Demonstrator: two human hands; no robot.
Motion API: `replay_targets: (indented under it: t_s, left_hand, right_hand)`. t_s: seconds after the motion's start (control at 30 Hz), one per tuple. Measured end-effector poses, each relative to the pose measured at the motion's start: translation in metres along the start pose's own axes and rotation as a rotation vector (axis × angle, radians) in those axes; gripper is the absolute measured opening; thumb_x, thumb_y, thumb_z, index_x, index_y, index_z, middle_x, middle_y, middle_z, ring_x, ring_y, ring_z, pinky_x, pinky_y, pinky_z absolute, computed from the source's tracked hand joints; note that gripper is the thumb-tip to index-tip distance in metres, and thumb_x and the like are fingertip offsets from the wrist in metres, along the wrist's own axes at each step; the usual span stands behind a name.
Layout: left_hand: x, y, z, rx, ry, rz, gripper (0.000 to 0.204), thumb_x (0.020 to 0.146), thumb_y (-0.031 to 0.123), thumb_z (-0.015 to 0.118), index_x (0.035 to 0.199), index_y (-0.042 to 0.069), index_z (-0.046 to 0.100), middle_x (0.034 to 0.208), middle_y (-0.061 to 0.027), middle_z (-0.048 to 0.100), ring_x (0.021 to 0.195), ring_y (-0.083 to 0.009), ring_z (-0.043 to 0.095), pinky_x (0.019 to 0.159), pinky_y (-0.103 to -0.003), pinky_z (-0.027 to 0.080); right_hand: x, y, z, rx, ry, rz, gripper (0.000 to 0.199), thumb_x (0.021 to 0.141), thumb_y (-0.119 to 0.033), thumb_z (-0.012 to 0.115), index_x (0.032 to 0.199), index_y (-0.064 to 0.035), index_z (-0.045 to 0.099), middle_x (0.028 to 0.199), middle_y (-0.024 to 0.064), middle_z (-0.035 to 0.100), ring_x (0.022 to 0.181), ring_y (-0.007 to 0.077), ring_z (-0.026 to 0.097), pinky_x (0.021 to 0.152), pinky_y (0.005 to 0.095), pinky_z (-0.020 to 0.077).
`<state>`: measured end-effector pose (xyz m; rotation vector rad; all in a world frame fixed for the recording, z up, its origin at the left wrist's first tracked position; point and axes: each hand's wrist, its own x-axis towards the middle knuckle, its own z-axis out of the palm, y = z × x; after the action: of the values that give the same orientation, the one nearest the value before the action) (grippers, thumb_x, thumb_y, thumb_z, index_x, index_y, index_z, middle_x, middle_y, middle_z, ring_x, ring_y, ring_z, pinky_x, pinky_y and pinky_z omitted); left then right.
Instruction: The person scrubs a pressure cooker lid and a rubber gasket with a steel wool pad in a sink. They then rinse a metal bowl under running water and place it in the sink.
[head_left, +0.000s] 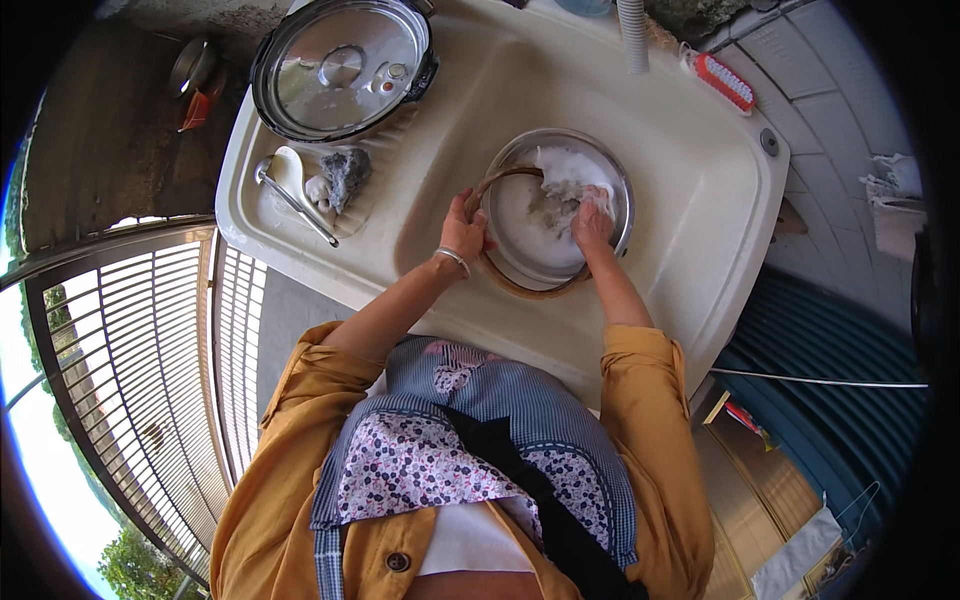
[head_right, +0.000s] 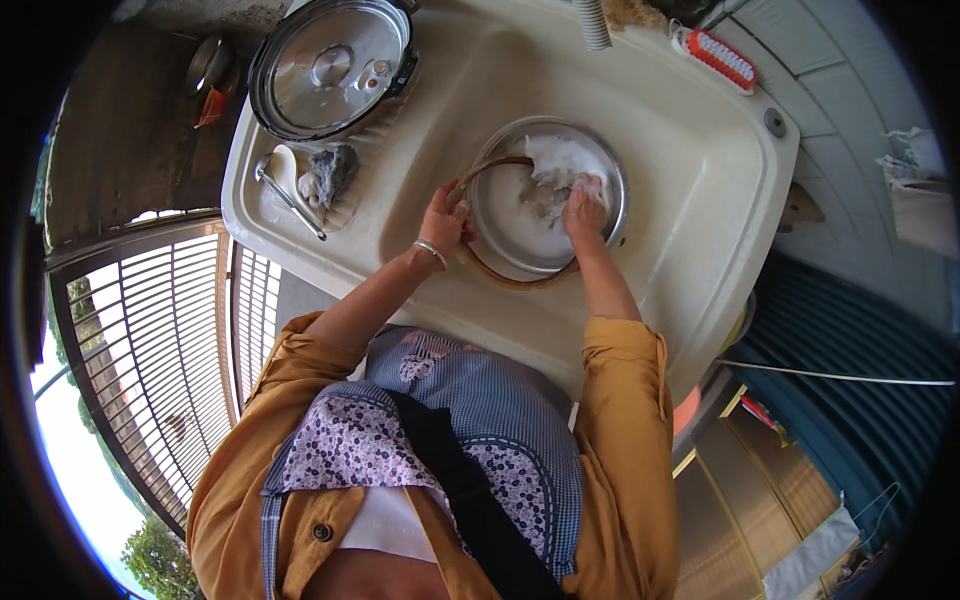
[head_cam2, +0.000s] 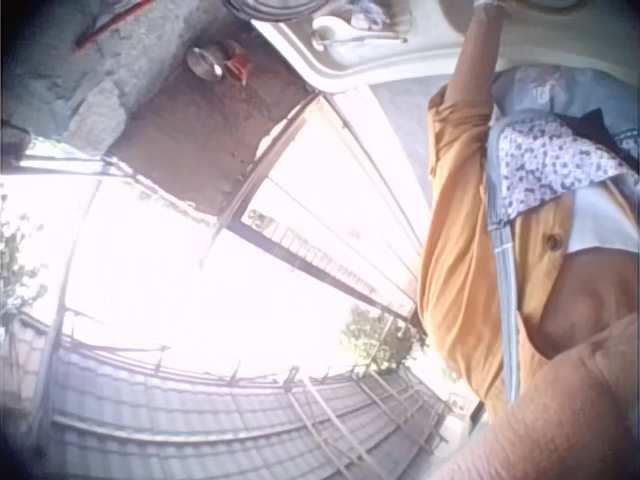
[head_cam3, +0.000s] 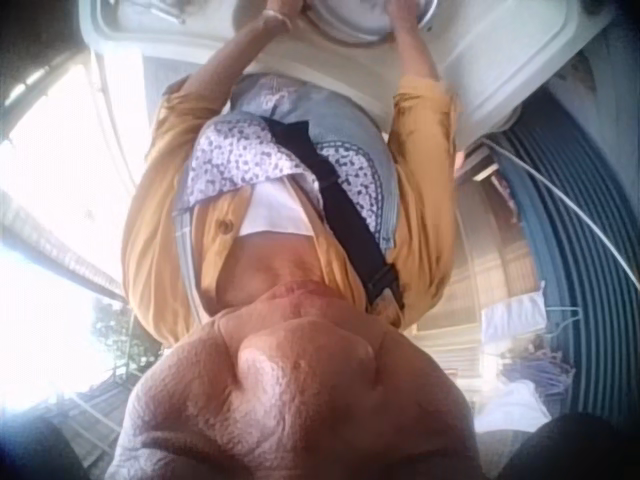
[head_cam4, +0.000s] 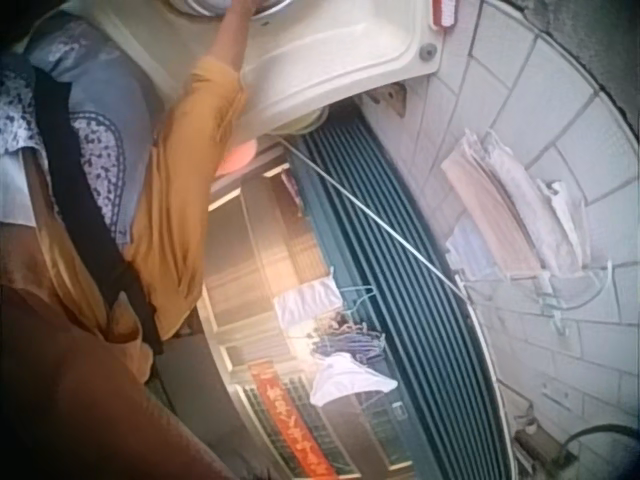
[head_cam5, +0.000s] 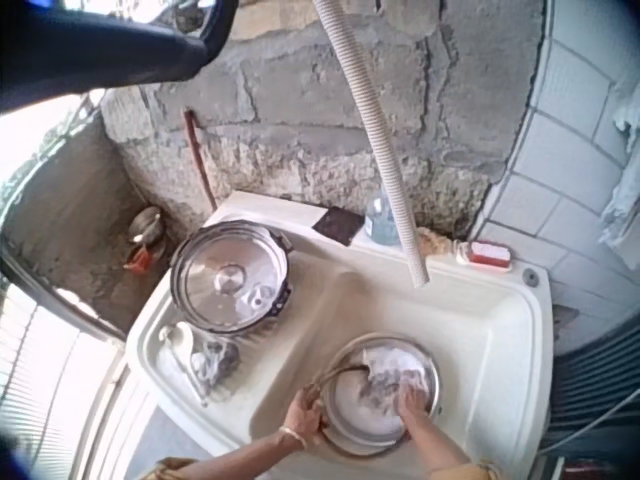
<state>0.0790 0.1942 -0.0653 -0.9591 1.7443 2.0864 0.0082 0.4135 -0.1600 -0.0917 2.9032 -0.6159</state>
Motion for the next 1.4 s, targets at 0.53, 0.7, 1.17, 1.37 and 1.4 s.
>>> replay_targets:
  t_s: [0.53,0.7,1.17,1.37,1.4]
  left_hand:
    - [0.093,-0.057,0.069,1.26,-0.294,0.054,0.04,0.082,0.008,0.05,0.115,-0.008,0.034,0.108,-0.0271,0.053,0.098,-0.0393,0.057,0.084,-0.041,0.048]
    - [0.129,-0.091,0.058,1.123,-0.136,0.037,0.025,0.084,0.014,0.049,0.102,-0.004,0.046,0.099,-0.024,0.059,0.092,-0.0371,0.059,0.079,-0.043,0.048]
    - [0.09,-0.002,0.042,0.705,-0.061,0.48,0.012,0.085,0.01,0.049,0.091,0.002,0.042,0.081,-0.0167,0.056,0.068,-0.0316,0.059,0.061,-0.039,0.048]
    - [0.05,0.043,0.022,0.017,-0.323,0.105,0.012,0.091,0.017,0.05,0.092,0.008,0.041,0.065,-0.0014,0.047,0.046,-0.008,0.044,0.038,-0.023,0.034]
    - [0.039,0.06,0.024,-0.097,-0.34,0.115,0.014,0.091,0.018,0.051,0.094,0.009,0.041,0.064,-0.0002,0.045,0.043,-0.0064,0.039,0.037,-0.021,0.031]
  right_hand:
    - [-0.021,0.019,-0.031,0.011,0.083,-0.105,0.039,0.076,0.001,0.043,0.114,0.0043,0.05,0.103,0.0304,0.054,0.099,0.043,0.052,0.084,0.0445,0.0421]
    - [-0.009,0.013,-0.048,-0.014,-0.205,0.114,0.037,0.08,-0.004,0.045,0.116,0.0033,0.052,0.09,0.0254,0.061,0.088,0.0393,0.058,0.082,0.0406,0.0442]
    - [0.015,0.01,-0.029,0.305,0.058,0.1,0.034,0.087,-0.011,0.046,0.117,0.0038,0.041,0.094,0.0229,0.055,0.087,0.0386,0.055,0.078,0.0426,0.0435]
    - [0.012,0.003,-0.055,0.642,0.048,0.166,0.037,0.089,-0.022,0.049,0.115,0.0036,0.043,0.079,0.0161,0.06,0.07,0.0301,0.059,0.068,0.039,0.0464]
    - [0.011,0.006,-0.052,0.594,0.055,0.145,0.04,0.089,-0.025,0.048,0.116,0.0037,0.043,0.08,0.0155,0.06,0.072,0.0294,0.06,0.069,0.0384,0.0465]
